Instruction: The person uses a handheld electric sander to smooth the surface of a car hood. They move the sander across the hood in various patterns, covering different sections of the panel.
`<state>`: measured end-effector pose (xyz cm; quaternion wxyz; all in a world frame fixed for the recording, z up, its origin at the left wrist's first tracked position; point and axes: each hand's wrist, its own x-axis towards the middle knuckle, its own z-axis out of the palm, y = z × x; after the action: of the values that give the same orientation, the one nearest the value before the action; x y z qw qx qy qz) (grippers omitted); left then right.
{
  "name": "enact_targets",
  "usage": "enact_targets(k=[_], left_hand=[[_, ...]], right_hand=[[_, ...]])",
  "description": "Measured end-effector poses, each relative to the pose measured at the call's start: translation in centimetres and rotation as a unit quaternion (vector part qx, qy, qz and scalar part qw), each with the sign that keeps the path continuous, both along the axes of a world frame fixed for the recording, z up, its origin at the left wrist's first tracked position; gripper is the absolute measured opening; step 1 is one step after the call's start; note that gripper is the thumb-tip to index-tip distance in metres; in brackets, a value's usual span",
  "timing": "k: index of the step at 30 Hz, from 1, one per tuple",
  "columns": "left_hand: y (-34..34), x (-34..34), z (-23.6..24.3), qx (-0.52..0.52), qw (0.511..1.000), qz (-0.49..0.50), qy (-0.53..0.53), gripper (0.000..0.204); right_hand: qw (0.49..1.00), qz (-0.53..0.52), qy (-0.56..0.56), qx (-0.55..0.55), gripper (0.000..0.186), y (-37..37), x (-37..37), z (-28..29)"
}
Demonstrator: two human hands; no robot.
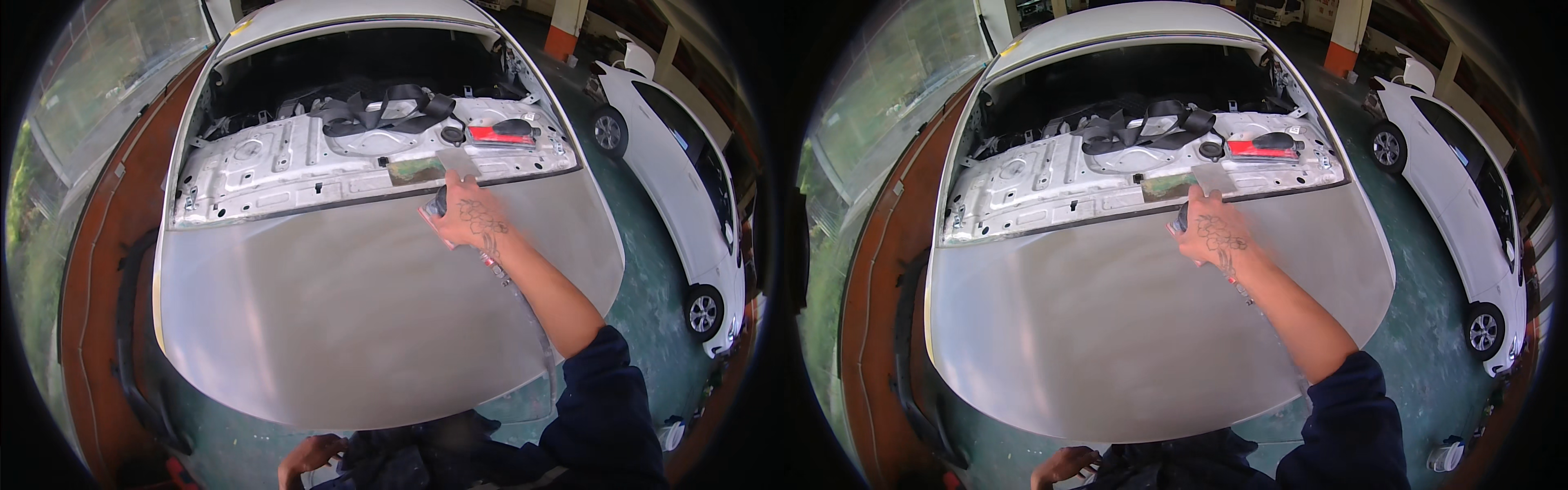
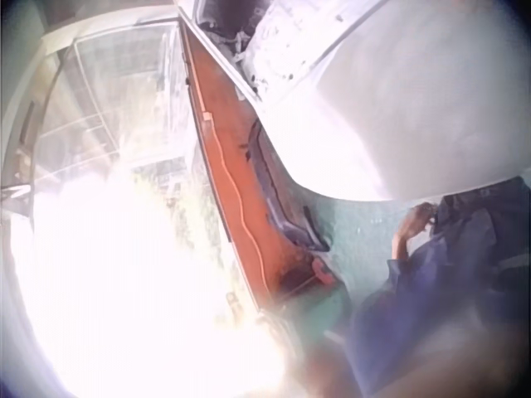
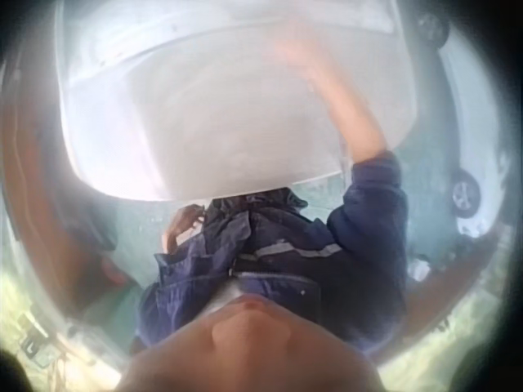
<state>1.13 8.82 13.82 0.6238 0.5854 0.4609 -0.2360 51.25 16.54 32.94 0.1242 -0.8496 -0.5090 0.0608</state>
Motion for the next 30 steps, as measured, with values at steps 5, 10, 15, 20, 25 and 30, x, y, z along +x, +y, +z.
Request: enact_targets(k=[5, 10, 15, 20, 25, 30], left_hand=[[2.5, 7.5, 10.1, 0.077, 0.955, -0.133, -0.253, 0.034], [2.1, 13.3, 12.3, 0.176, 0.921, -0.197, -0.286, 0.033], [0.5, 13.4, 11.9, 0.191, 0.929, -0.124, -0.291, 0.034], [-1.4, 11.6, 13.5, 0.035, 0.957, 0.077, -0.276, 0.032], [-2.3, 9.5, 15.1, 0.07, 0.923, 0.213, -0.313, 0.03], [-0.4, 9.1, 14.9, 0.036, 0.939, 0.152, -0.307, 0.031]], right_hand=[[0.992, 0.115, 0.02, 0.057, 0.061, 4.9, -7.1, -1.1], [0.989, 0.128, 0.035, 0.058, 0.056, 6.9, -9.0, -1.2], [0.998, 0.01, 0.037, 0.045, 0.06, 4.1, -0.4, -0.1], [0.992, -0.115, -0.028, 0.042, 0.079, -1.1, 10.7, -1.8], [0.973, -0.22, -0.047, 0.044, 0.085, -7.4, 19.9, -2.3], [0.969, -0.247, -0.019, 0.012, 0.086, -7.6, 18.0, -1.5]])
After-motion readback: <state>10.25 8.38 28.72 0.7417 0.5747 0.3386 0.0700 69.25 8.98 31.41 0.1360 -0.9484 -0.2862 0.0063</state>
